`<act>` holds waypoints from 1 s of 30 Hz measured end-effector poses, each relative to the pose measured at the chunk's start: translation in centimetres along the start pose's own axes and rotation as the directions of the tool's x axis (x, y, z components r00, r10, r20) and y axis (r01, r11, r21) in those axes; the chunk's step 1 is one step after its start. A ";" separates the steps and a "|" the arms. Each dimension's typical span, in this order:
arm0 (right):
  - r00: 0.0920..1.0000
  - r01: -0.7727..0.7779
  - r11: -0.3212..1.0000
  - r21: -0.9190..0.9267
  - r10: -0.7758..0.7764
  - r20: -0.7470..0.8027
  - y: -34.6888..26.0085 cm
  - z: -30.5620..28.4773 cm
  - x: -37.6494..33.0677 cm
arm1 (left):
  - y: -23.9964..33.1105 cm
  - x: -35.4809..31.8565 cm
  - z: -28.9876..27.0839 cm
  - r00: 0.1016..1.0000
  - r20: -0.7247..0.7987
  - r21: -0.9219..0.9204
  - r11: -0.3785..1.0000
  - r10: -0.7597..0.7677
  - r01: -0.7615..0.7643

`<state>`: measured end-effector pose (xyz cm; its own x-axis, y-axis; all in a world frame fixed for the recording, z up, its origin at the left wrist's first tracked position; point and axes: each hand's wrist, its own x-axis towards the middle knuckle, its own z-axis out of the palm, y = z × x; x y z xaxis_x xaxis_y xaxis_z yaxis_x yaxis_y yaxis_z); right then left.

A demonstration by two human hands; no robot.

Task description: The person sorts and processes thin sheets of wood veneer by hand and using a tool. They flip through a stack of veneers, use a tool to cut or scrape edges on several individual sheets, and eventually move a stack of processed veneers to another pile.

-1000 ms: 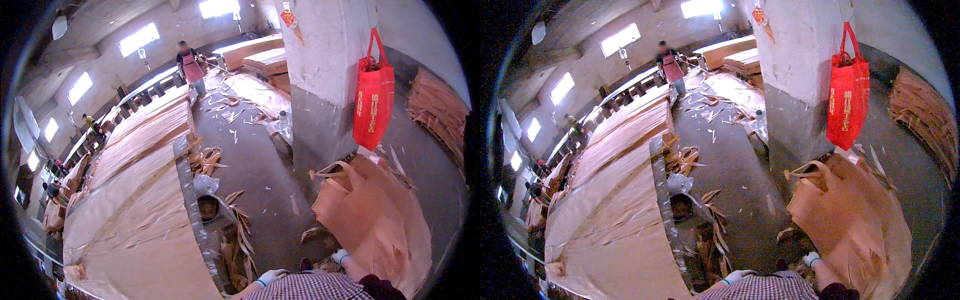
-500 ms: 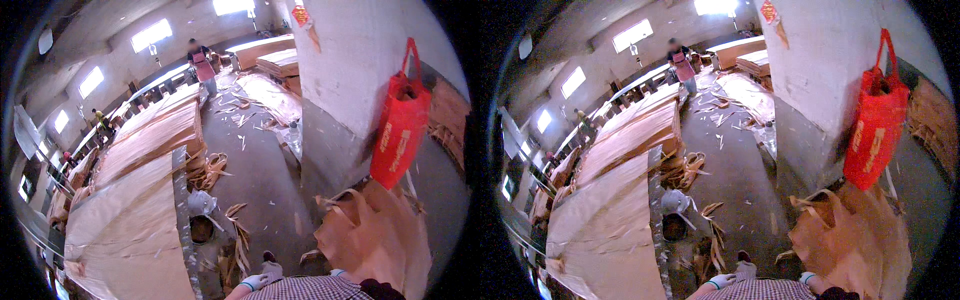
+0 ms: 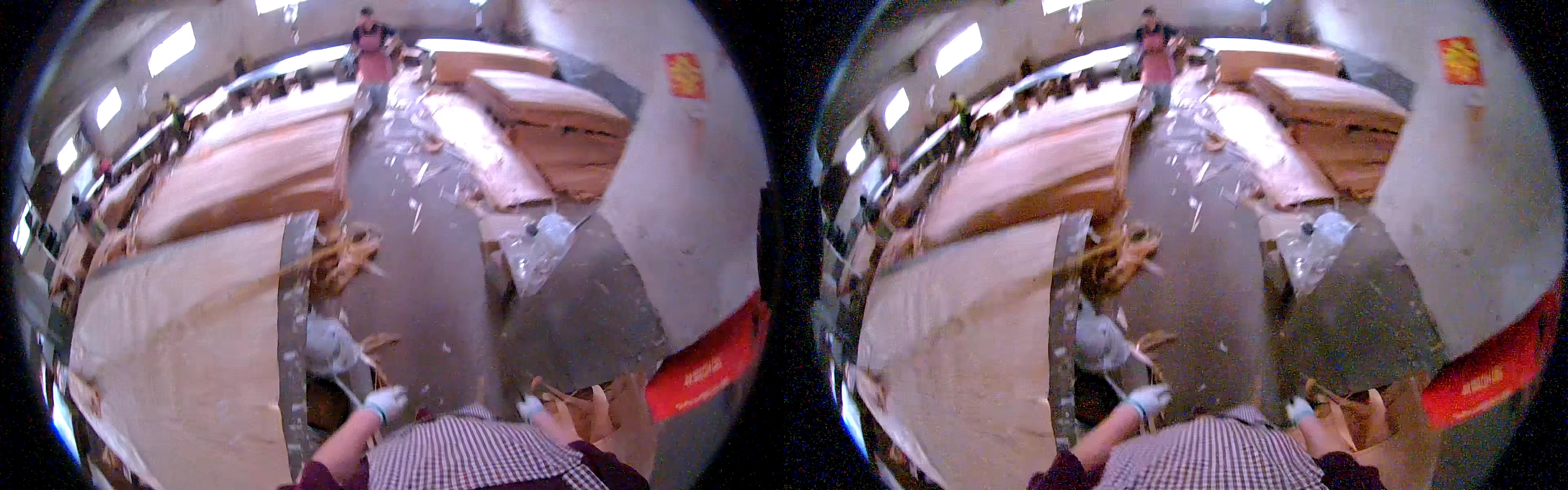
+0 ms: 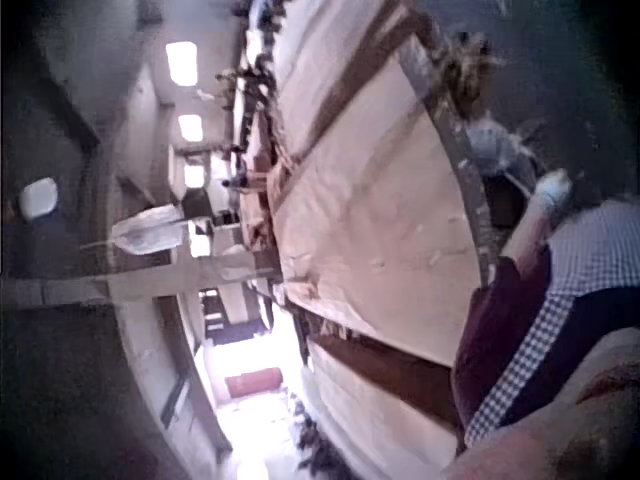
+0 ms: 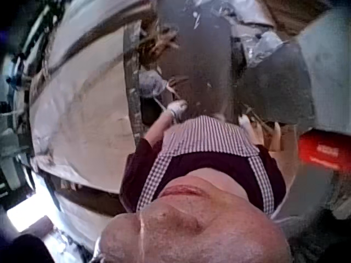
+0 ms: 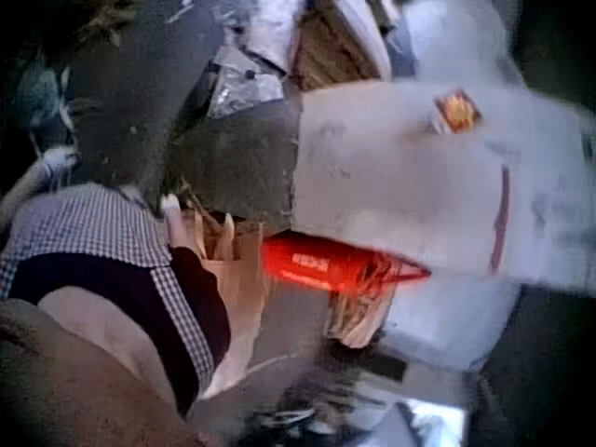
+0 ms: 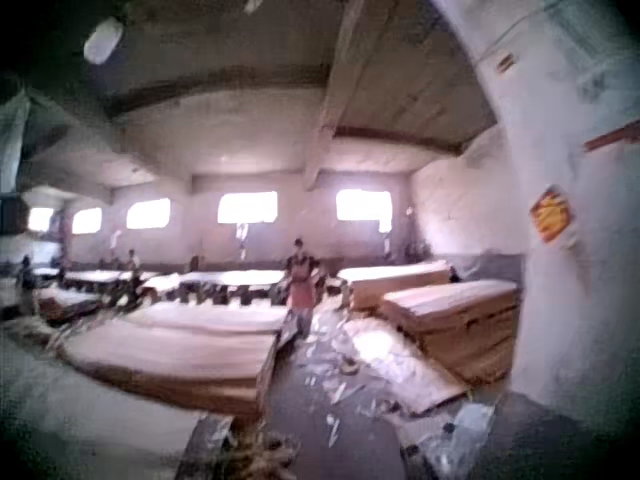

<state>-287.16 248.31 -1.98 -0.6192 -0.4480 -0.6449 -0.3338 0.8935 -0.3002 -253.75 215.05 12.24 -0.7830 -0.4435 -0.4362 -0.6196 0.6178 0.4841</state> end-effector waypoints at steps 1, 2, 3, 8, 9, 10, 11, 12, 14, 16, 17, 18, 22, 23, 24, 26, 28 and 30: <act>0.954 0.233 0.970 -0.072 -0.243 -0.176 -2.9 -1.6 1.5 | -1.1 1.4 -1.9 0.999 0.049 0.019 1.000 -0.011 0.010; 0.861 0.412 0.910 -0.053 -0.407 -0.304 -7.6 -2.9 2.4 | -1.5 1.5 -3.9 0.998 0.033 0.011 0.998 -0.061 0.061; 0.937 0.342 0.926 0.160 -0.323 -0.136 -14.0 -4.6 2.1 | -2.3 1.4 -5.5 0.991 0.011 0.009 0.991 -0.130 0.130; 0.775 0.627 0.756 0.188 -0.629 -0.054 -35.8 -8.7 7.5 | -4.1 0.9 -9.3 0.941 -0.124 -0.393 0.886 -0.315 0.245; 0.721 0.685 0.698 0.208 -0.691 -0.054 -40.8 -9.8 7.3 | -4.8 0.7 -9.8 0.922 -0.126 -0.444 0.852 -0.366 0.278; 0.616 0.788 0.604 0.122 -0.778 -0.126 -43.7 -10.3 10.2 | -4.9 1.5 -10.5 0.922 -0.095 -0.481 0.828 -0.375 0.287; 0.487 0.872 0.489 0.035 -0.855 -0.178 -47.2 -10.3 12.8 | -6.2 2.1 -10.0 0.907 -0.129 -0.491 0.820 -0.402 0.293; 0.434 0.899 0.437 -0.006 -0.894 -0.112 -52.3 -10.9 12.8 | -7.2 1.9 -10.1 0.882 -0.138 -0.538 0.782 -0.450 0.315; 0.298 0.952 0.300 -0.051 -0.953 -0.051 -61.5 -13.2 11.3 | -8.1 3.0 -12.4 0.828 -0.151 -0.646 0.688 -0.539 0.330; 0.163 0.977 0.163 -0.140 -0.987 -0.014 -68.5 -13.7 11.5 | -9.1 5.2 -15.1 0.747 -0.190 -0.751 0.584 -0.638 0.308; 0.108 0.971 0.097 -0.220 -0.993 0.038 -71.6 -13.3 11.6 | -9.8 6.0 -16.2 0.694 -0.307 -0.718 0.637 -0.651 0.279; 0.159 0.957 0.100 -0.272 -0.966 0.206 -74.6 -13.2 11.8 | -10.8 7.6 -17.2 0.672 -0.287 -0.777 0.576 -0.683 0.254; 0.111 0.971 -0.071 -0.227 -0.708 0.697 -81.2 -10.1 16.4 | -13.3 13.2 -26.4 0.673 -0.314 -0.626 0.679 -0.669 0.383; 0.015 0.987 -0.114 -0.116 -0.646 0.764 -82.0 -9.3 17.3 | -14.3 14.3 -27.7 0.671 -0.418 -0.534 0.764 -0.612 0.364; -0.055 0.997 -0.080 0.003 -0.660 0.749 -82.9 -9.8 17.6 | -15.0 15.5 -29.6 0.683 -0.409 -0.467 0.782 -0.605 0.412; -0.111 0.972 0.078 0.220 -0.675 0.729 -84.9 -12.5 18.1 | -16.5 18.4 -33.6 0.686 -0.406 -0.458 0.784 -0.603 0.418; -0.134 0.921 0.178 0.345 -0.689 0.713 -86.8 -15.1 18.6 | -19.0 20.6 -35.0 0.642 -0.595 -0.336 0.875 -0.484 0.348; -0.145 0.920 0.159 0.359 -0.712 0.687 -88.1 -18.1 20.5 | -21.6 23.6 -38.3 0.606 -0.634 -0.323 0.876 -0.481 0.359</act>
<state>-283.35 159.84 23.98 0.8161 -0.5505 -0.1759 -0.3676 -0.2598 -0.8930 -260.91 166.34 20.55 -0.2107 -0.9774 -0.0166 -0.8413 0.1726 0.5123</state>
